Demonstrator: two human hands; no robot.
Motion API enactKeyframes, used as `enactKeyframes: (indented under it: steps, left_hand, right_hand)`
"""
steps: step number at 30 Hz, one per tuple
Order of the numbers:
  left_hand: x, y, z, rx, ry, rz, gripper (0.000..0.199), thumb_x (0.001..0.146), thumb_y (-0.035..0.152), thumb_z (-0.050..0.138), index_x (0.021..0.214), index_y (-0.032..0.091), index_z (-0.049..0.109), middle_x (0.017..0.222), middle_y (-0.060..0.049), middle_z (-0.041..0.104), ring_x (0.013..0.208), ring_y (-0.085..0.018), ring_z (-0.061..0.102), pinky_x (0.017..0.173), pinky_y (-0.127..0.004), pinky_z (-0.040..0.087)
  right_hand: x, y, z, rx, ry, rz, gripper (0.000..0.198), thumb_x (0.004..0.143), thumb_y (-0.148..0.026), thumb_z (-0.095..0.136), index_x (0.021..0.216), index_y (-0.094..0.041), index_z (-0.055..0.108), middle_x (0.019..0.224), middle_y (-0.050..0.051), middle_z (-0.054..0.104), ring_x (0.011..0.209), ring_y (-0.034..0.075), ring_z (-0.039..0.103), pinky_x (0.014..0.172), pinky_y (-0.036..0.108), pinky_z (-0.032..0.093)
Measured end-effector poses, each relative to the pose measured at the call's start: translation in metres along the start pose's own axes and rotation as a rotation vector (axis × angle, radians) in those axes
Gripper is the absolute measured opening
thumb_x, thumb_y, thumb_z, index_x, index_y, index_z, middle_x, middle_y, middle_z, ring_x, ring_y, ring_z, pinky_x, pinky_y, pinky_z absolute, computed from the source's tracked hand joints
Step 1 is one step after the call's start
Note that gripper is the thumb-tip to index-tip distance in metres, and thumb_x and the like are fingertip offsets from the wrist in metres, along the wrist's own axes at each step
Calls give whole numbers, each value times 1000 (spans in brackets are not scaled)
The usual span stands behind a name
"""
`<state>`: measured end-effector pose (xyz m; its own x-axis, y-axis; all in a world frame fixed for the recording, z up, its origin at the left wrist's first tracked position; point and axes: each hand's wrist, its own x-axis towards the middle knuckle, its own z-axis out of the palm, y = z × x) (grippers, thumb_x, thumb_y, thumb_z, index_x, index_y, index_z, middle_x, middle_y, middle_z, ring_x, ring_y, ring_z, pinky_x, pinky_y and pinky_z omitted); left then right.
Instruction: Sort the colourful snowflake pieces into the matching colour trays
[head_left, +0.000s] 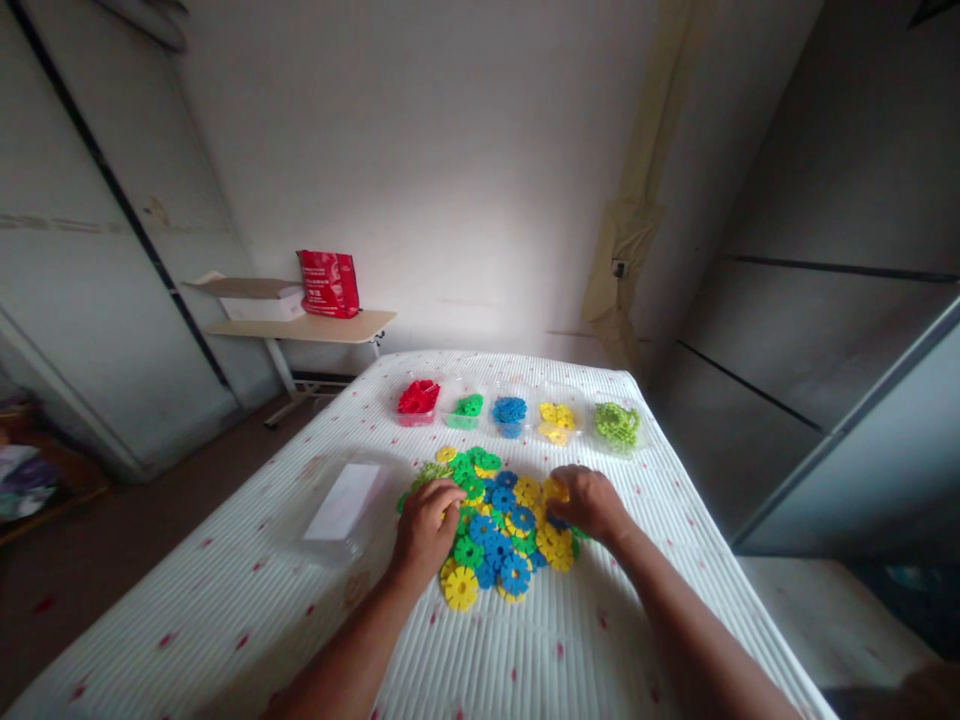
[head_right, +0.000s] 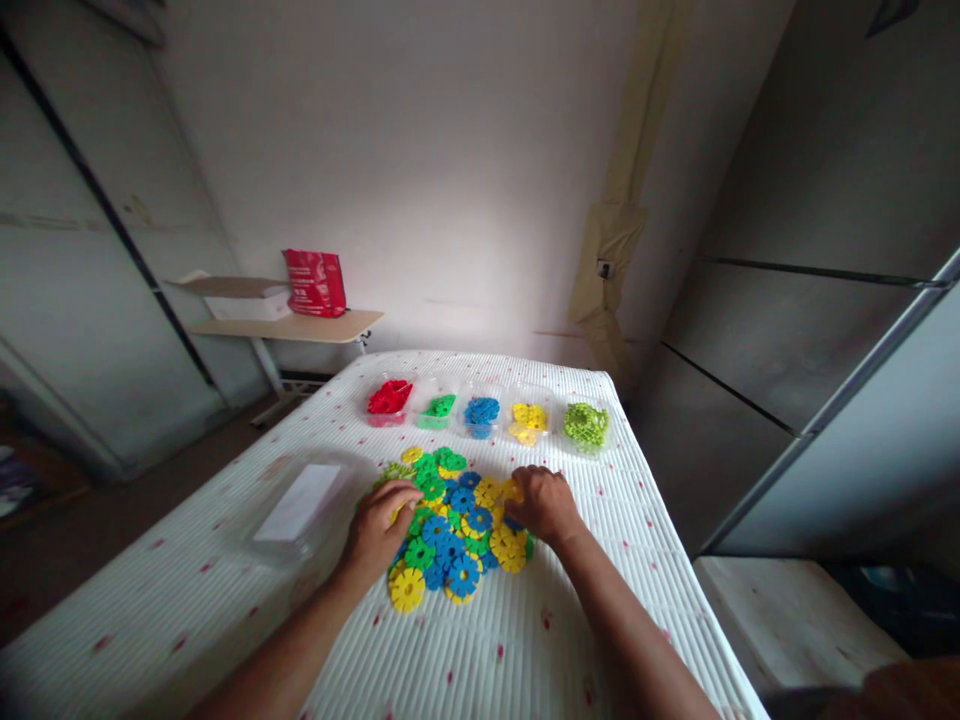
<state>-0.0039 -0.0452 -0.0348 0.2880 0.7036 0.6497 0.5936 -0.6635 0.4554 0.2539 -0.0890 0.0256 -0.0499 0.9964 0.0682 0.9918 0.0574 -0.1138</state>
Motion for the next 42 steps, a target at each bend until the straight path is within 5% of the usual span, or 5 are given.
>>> enactKeyframes:
  steps: [13,21,27,34,42]
  left_hand:
    - [0,2,-5,-10,-22,-39,24,79,13,44,84,21,66,90,-4,66,90,-18,59,81,-34,48]
    - [2,6,-7,-36,-23,-72,24,78,11,45,84,21,65,90,-4,66,89,-18,60,81,-33,48]
    - [2,6,-4,15,-38,-116,26,76,8,47,90,21,66,94,-4,67,92,-18,60,84,-33,48]
    - [53,26,-2,201,-470,-118,23,80,21,53,99,21,66,103,-4,66,101,-18,58,92,-29,43]
    - [108,24,38,355,-672,-285,31,67,24,66,96,15,65,110,-17,60,104,-31,56,84,-38,46]
  right_hand:
    - [77,25,-52,-88,357,150,51,84,-37,51,129,-13,46,120,15,58,108,28,50,82,36,39]
    - [25,39,3,-3,431,-74,30,89,-27,38,85,-17,66,86,9,66,81,19,58,71,26,38]
    - [6,67,43,128,351,159,28,86,-25,38,79,-19,65,81,5,67,73,16,59,63,23,37]
    - [10,68,47,113,303,218,25,85,-25,41,84,-20,66,90,5,67,76,16,59,60,23,35]
    - [9,66,48,108,326,224,23,84,-24,43,83,-21,65,88,3,66,75,14,58,62,22,35]
